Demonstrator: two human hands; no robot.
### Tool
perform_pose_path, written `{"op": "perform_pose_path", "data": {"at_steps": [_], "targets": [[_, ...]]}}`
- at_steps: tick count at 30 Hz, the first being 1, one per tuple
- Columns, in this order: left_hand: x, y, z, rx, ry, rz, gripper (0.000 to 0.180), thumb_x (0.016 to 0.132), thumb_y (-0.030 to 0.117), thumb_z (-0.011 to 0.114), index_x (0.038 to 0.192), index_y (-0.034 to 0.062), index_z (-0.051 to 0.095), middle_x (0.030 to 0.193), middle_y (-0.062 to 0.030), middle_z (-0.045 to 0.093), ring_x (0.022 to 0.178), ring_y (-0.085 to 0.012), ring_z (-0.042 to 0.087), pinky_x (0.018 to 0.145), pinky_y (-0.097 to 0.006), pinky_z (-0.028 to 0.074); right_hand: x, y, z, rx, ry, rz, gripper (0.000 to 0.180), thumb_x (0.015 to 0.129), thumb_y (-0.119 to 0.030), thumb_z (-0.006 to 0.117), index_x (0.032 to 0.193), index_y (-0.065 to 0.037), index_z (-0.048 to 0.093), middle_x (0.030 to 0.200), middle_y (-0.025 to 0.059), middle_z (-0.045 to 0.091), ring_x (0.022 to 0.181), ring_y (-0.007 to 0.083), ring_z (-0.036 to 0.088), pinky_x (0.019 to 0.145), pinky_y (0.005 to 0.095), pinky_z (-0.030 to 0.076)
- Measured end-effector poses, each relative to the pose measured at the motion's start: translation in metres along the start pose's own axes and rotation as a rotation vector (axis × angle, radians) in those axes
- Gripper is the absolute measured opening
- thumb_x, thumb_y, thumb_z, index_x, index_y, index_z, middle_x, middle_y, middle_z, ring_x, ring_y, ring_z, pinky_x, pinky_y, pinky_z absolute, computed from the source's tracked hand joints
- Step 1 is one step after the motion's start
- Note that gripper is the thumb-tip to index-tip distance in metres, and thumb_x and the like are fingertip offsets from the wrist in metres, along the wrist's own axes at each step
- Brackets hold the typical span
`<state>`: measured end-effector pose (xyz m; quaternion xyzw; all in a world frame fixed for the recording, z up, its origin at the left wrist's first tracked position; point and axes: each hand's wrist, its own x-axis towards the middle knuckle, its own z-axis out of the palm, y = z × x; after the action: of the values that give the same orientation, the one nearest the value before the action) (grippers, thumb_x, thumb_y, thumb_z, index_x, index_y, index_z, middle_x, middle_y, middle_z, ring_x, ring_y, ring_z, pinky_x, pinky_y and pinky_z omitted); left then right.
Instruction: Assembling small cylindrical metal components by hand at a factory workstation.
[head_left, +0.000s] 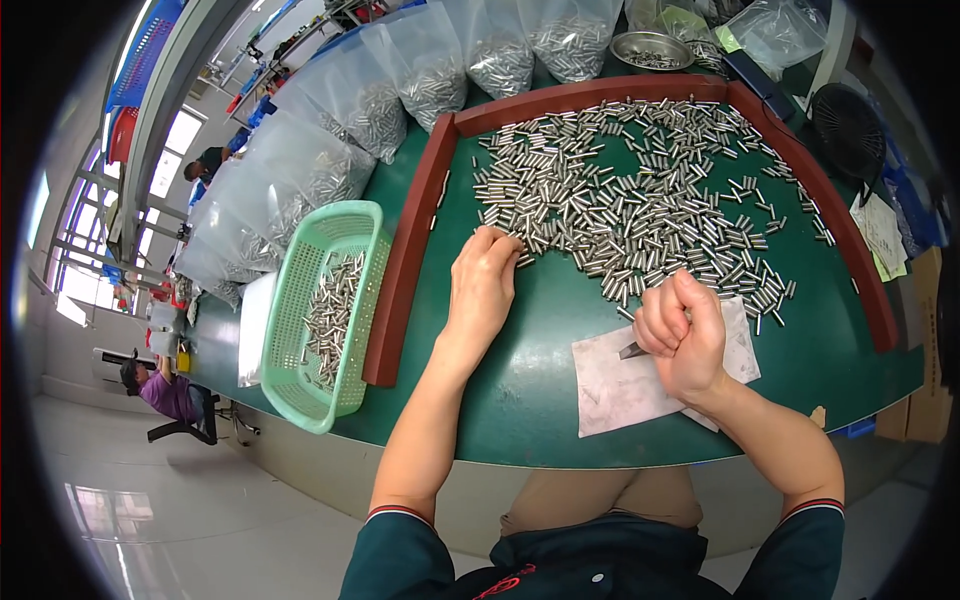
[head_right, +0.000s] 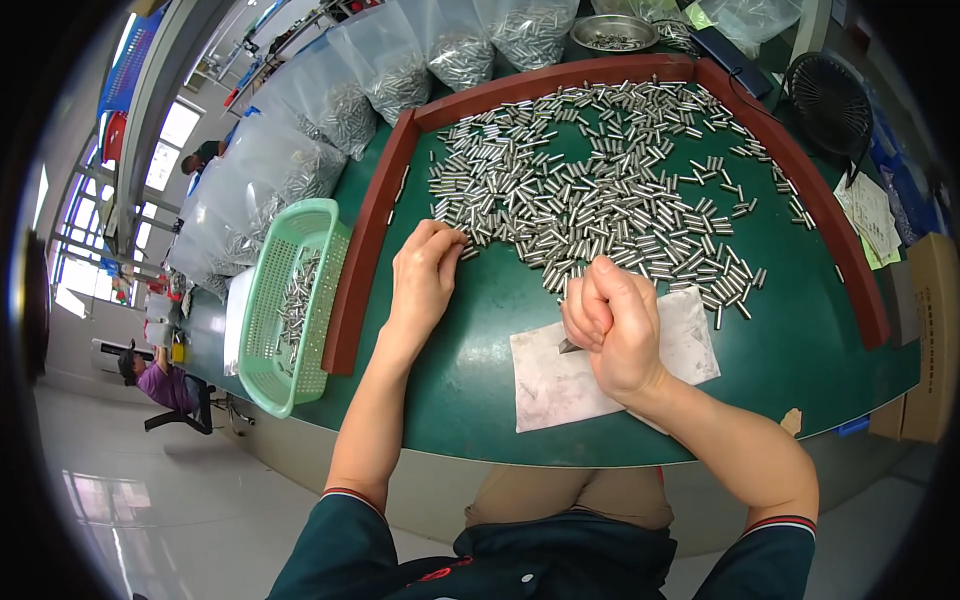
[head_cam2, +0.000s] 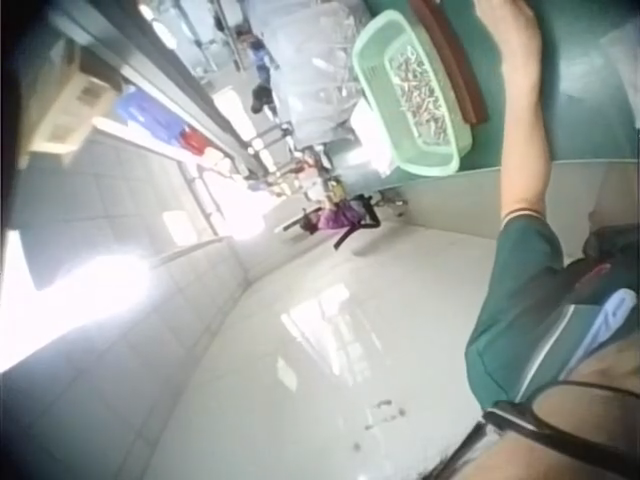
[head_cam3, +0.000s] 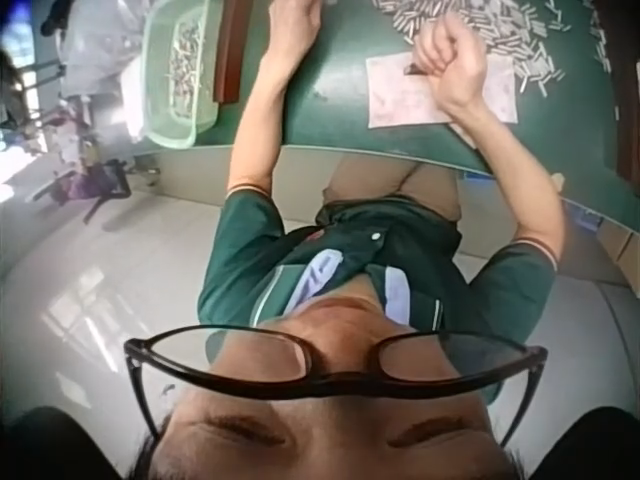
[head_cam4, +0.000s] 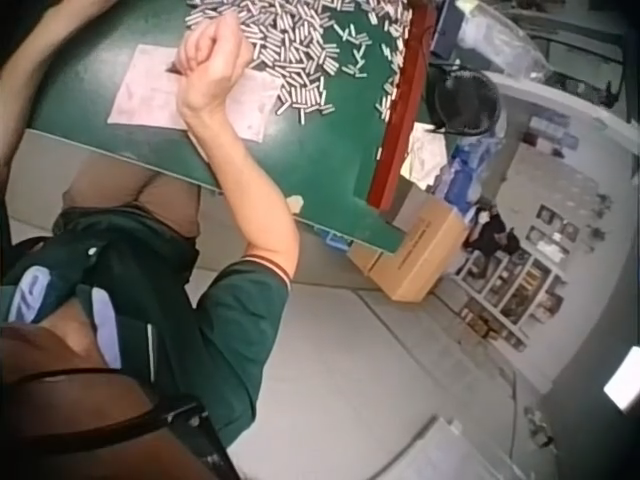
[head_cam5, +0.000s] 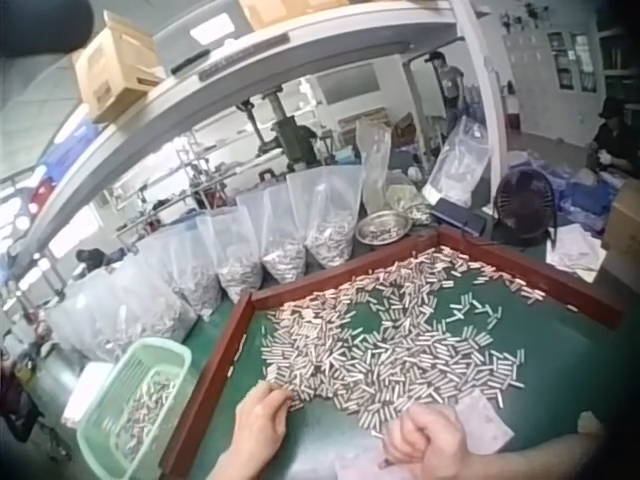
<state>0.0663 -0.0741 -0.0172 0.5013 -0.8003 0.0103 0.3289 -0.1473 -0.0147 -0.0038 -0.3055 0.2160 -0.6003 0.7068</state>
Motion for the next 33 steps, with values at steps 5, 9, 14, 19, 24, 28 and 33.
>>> {"op": "perform_pose_path", "data": {"at_steps": [5,9,14,19,24,28,33], "targets": [[-0.004,0.009,0.0,-0.05,-0.064,-0.088,0.006,0.07,-0.002,0.058,0.077,-0.001,0.058,0.076,-0.0108,0.054,0.061,-0.026,0.054,0.055,-0.033,0.043,0.001,0.0,-0.002,0.006,-0.008,0.015,0.043,0.088,-0.024,0.034,0.048,-0.01,0.026,0.042,0.0002,0.027,0.037,0.0073,0.018,0.036,0.0224,0.016],[-0.005,0.022,-0.003,-0.115,-0.11,-0.094,0.009,0.067,-0.004,0.059,0.075,-0.0014,0.056,0.073,-0.0114,0.052,0.067,-0.028,0.053,0.059,-0.036,0.043,0.002,-0.001,-0.003,0.013,0.0,0.026,0.043,0.088,-0.024,0.034,0.048,-0.01,0.027,0.042,0.0001,0.027,0.037,0.0072,0.019,0.036,0.0222,0.016],[-0.003,0.021,-0.006,-0.128,-0.129,-0.211,0.017,0.063,-0.001,0.064,0.078,-0.0009,0.055,0.072,-0.0116,0.052,0.064,-0.0273,0.053,0.058,-0.035,0.043,0.002,-0.002,-0.002,0.017,0.006,0.043,0.044,0.089,-0.025,0.034,0.048,-0.01,0.027,0.042,0.0002,0.027,0.037,0.0072,0.019,0.036,0.0221,0.016],[0.004,0.022,-0.003,-0.118,-0.139,-0.251,0.018,0.062,0.001,0.066,0.075,-0.0005,0.054,0.072,-0.0111,0.052,0.062,-0.0257,0.052,0.056,-0.034,0.042,0.002,-0.002,-0.003,0.012,0.006,0.044,0.044,0.089,-0.026,0.034,0.048,-0.01,0.027,0.042,0.0001,0.027,0.037,0.007,0.02,0.036,0.0219,0.016],[0.001,0.018,0.001,-0.102,-0.167,-0.151,0.012,0.063,0.002,0.062,0.071,-0.0003,0.054,0.068,-0.0107,0.052,0.061,-0.0257,0.052,0.055,-0.034,0.042,0.002,-0.001,-0.004,0.009,0.009,0.049,0.044,0.089,-0.025,0.034,0.048,-0.01,0.027,0.042,-0.0001,0.028,0.037,0.0068,0.02,0.036,0.0219,0.016],[0.001,0.022,-0.003,-0.129,-0.242,-0.094,0.013,0.065,0.003,0.063,0.074,-0.0007,0.055,0.069,-0.0072,0.053,0.057,-0.0182,0.053,0.053,-0.028,0.044,0.002,-0.002,-0.004,0.021,0.022,0.052,0.044,0.089,-0.025,0.034,0.048,-0.01,0.027,0.042,-0.0002,0.028,0.037,0.0069,0.02,0.036,0.022,0.016],[0.003,0.031,-0.007,-0.086,-0.212,-0.107,0.015,0.064,0.004,0.066,0.075,-0.0021,0.057,0.07,-0.0086,0.054,0.06,-0.0195,0.054,0.056,-0.029,0.044,0.003,-0.003,-0.005,0.032,0.002,0.058,0.043,0.089,-0.024,0.033,0.049,-0.01,0.027,0.042,-0.0004,0.028,0.037,0.0068,0.019,0.036,0.0218,0.016]]}}
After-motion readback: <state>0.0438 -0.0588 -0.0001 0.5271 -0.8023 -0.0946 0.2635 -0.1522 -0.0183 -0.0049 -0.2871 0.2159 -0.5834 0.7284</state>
